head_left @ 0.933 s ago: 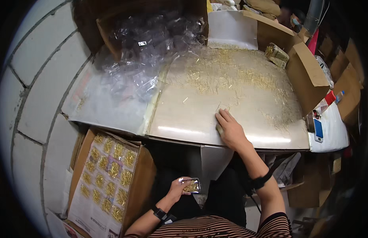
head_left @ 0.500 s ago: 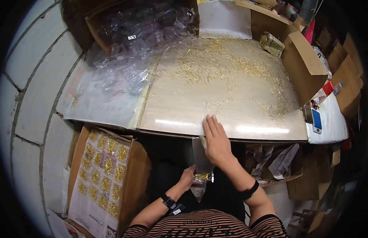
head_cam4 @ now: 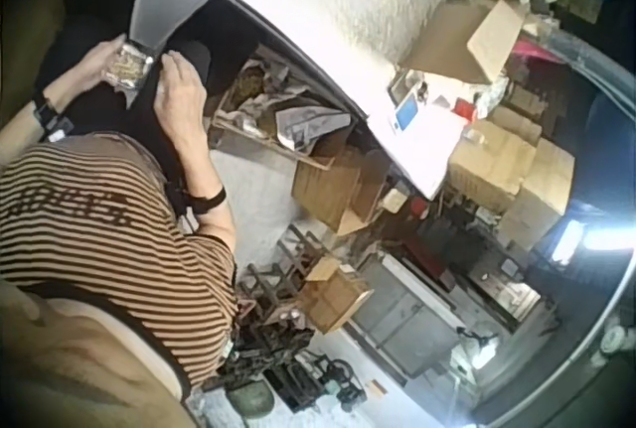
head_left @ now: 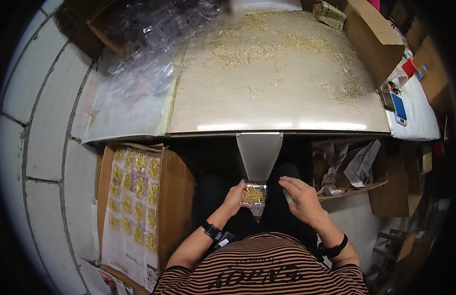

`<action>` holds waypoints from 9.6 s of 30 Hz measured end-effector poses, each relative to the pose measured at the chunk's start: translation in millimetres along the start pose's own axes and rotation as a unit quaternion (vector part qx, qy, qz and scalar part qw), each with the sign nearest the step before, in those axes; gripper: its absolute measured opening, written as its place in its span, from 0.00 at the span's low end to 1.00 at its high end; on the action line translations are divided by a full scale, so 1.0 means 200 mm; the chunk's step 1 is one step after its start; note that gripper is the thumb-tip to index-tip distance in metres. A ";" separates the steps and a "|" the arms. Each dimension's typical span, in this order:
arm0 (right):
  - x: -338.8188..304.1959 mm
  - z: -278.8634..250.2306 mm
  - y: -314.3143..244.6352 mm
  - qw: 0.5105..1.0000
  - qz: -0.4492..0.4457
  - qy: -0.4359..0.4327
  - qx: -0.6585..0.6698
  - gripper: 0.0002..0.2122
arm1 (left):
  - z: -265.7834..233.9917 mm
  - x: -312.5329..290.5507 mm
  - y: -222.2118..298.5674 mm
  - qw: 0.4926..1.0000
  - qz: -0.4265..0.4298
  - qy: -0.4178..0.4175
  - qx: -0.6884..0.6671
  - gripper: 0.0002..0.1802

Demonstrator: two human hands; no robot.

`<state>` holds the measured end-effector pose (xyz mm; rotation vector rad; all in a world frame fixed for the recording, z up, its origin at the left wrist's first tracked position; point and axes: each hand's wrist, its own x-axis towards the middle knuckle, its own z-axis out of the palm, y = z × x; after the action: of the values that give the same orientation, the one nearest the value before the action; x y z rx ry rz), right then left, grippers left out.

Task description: Bagging and sorting small gold-colored metal parts into small plastic bags.

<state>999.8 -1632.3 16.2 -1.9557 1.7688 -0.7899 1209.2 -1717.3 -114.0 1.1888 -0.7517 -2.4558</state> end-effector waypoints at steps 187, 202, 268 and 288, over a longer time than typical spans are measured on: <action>0.52 0.35 -0.74 0.976 -0.212 -0.042 -0.004 0.27 | 0.02 -0.62 0.19 0.927 0.231 0.001 -0.296 0.25; 0.47 0.13 -0.33 0.986 -0.018 0.030 0.161 0.25 | -0.62 -1.87 -0.20 0.791 0.222 0.556 -0.123 0.13; 1.00 -0.12 0.07 0.963 -0.043 0.252 0.088 0.21 | 0.12 0.00 1.53 0.824 0.444 0.289 0.200 0.07; 1.34 -0.15 -0.06 0.919 0.095 0.246 0.292 0.06 | -0.09 -0.01 1.57 0.798 0.441 0.330 0.246 0.18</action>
<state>1003.6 -1893.5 86.5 -1.2370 1.6608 -1.6219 1240.2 -1978.3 58.8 1.3050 -1.3423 -1.0077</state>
